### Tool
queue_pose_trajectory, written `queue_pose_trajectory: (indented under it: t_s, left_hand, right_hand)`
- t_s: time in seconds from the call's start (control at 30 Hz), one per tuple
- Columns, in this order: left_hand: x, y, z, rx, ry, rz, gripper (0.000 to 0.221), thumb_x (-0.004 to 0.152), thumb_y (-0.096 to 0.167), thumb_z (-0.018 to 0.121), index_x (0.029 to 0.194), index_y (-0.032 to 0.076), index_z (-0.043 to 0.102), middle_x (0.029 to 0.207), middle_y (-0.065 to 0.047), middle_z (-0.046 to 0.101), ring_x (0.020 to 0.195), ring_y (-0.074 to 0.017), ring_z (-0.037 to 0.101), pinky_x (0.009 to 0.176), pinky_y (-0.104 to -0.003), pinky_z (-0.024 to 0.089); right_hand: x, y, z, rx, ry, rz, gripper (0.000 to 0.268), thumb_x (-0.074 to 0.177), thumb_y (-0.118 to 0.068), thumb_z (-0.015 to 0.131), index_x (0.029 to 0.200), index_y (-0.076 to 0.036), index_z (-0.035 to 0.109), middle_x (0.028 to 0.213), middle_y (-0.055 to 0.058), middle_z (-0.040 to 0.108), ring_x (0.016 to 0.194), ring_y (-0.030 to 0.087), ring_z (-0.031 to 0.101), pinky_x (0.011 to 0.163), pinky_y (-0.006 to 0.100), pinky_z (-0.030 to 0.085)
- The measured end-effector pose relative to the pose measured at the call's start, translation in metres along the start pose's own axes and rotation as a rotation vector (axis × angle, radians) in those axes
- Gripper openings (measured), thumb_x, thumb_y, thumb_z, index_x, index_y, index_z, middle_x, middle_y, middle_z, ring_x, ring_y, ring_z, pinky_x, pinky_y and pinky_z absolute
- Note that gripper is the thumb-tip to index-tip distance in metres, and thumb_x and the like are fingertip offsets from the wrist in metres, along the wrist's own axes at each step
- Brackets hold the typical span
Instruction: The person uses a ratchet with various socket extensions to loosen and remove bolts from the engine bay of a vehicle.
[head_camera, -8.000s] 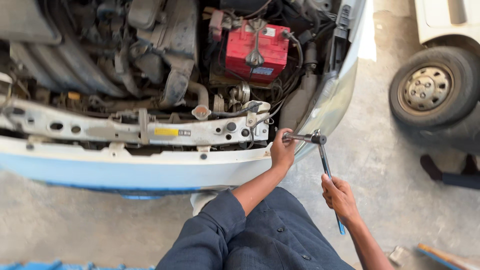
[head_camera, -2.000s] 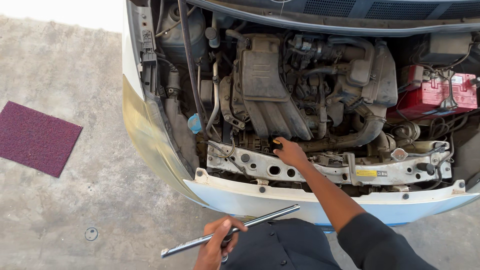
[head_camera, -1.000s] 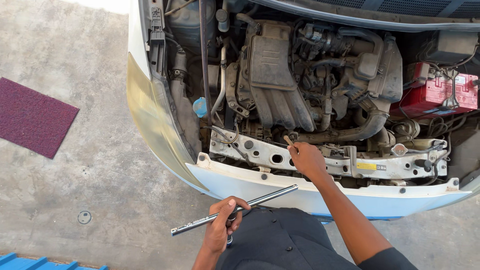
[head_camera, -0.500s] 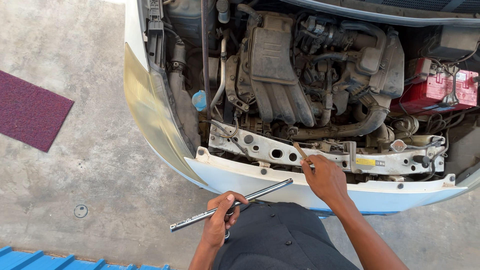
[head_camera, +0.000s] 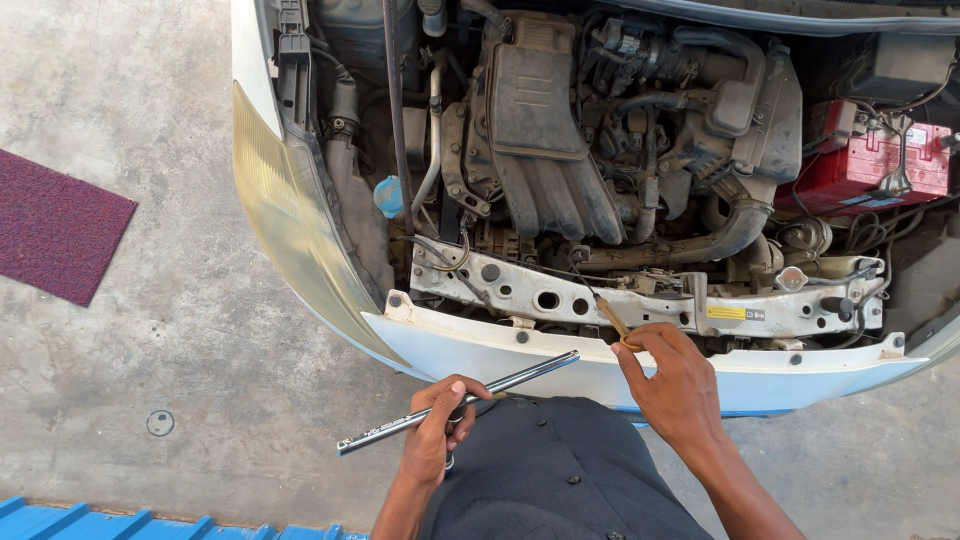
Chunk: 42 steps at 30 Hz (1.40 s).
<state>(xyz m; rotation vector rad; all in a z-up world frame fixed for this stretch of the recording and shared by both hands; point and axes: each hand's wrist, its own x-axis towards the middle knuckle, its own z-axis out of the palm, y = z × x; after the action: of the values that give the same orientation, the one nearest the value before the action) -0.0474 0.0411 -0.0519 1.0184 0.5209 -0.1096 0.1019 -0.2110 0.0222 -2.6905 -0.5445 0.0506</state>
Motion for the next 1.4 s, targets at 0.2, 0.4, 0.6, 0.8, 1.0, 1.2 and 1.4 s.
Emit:
queue_pose_trajectory:
  t_s: [0.2, 0.4, 0.6, 0.8, 1.0, 1.2, 1.4]
  left_hand:
    - [0.0, 0.0, 0.002, 0.033, 0.004, 0.024, 0.049, 0.1, 0.039, 0.052, 0.087, -0.002, 0.076, 0.045, 0.003, 0.041, 0.039, -0.0053, 0.034, 0.035, -0.021, 0.024]
    - [-0.003, 0.001, 0.004, 0.019, 0.019, 0.031, 0.048, 0.1, 0.039, 0.053, 0.088, -0.002, 0.075, 0.047, 0.002, 0.042, 0.042, -0.0056, 0.036, 0.036, -0.022, 0.023]
    - [-0.008, 0.0, 0.003, 0.001, 0.022, 0.018, 0.047, 0.099, 0.037, 0.053, 0.088, -0.003, 0.075, 0.048, 0.002, 0.042, 0.042, -0.0056, 0.035, 0.037, -0.022, 0.024]
    - [-0.014, -0.002, 0.001, -0.014, 0.048, 0.032, 0.047, 0.1, 0.035, 0.052, 0.088, -0.003, 0.075, 0.048, 0.002, 0.042, 0.041, -0.0059, 0.034, 0.036, -0.022, 0.024]
    - [-0.02, -0.004, -0.002, -0.045, 0.076, 0.051, 0.046, 0.1, 0.034, 0.053, 0.088, -0.004, 0.075, 0.048, 0.001, 0.043, 0.041, -0.0059, 0.034, 0.036, -0.022, 0.024]
    - [-0.029, -0.008, -0.004, 0.004, 0.115, 0.024, 0.046, 0.099, 0.035, 0.052, 0.088, -0.002, 0.076, 0.047, 0.001, 0.043, 0.04, -0.0058, 0.034, 0.037, -0.023, 0.024]
    - [-0.032, -0.01, -0.004, -0.054, 0.089, 0.033, 0.044, 0.1, 0.034, 0.052, 0.091, -0.003, 0.075, 0.05, 0.001, 0.043, 0.044, -0.0064, 0.036, 0.04, -0.024, 0.025]
  right_hand:
    - [0.014, -0.01, -0.004, 0.195, 0.107, 0.043, 0.027, 0.09, -0.026, 0.076, 0.103, -0.004, 0.07, 0.095, 0.01, 0.073, 0.067, 0.017, 0.069, 0.05, 0.027, 0.054]
    - [0.064, 0.008, -0.014, 0.163, 0.272, -0.073, 0.017, 0.103, -0.017, 0.071, 0.105, -0.001, 0.074, 0.092, 0.011, 0.074, 0.068, 0.016, 0.067, 0.056, 0.028, 0.051]
    - [0.102, 0.014, -0.029, 0.34, 0.333, -0.004, 0.02, 0.106, -0.018, 0.072, 0.113, 0.0, 0.073, 0.096, 0.01, 0.075, 0.073, 0.013, 0.071, 0.065, 0.029, 0.056]
    - [0.078, 0.0, -0.035, 0.068, 0.213, -0.091, 0.021, 0.094, -0.015, 0.078, 0.112, -0.002, 0.078, 0.085, 0.011, 0.072, 0.064, 0.021, 0.065, 0.061, 0.034, 0.051]
    - [0.046, -0.011, -0.016, -0.037, 0.249, -0.182, 0.019, 0.093, -0.014, 0.08, 0.108, -0.003, 0.077, 0.089, 0.009, 0.071, 0.065, 0.023, 0.065, 0.059, 0.036, 0.05]
    - [0.046, -0.001, 0.02, 0.06, 0.15, -0.206, 0.02, 0.091, -0.011, 0.077, 0.109, -0.003, 0.076, 0.092, 0.01, 0.071, 0.066, 0.025, 0.067, 0.058, 0.036, 0.052]
    - [0.064, 0.031, 0.088, 0.06, 0.122, -0.215, 0.016, 0.089, -0.008, 0.072, 0.105, -0.004, 0.073, 0.102, 0.01, 0.071, 0.078, 0.033, 0.068, 0.066, 0.043, 0.055]
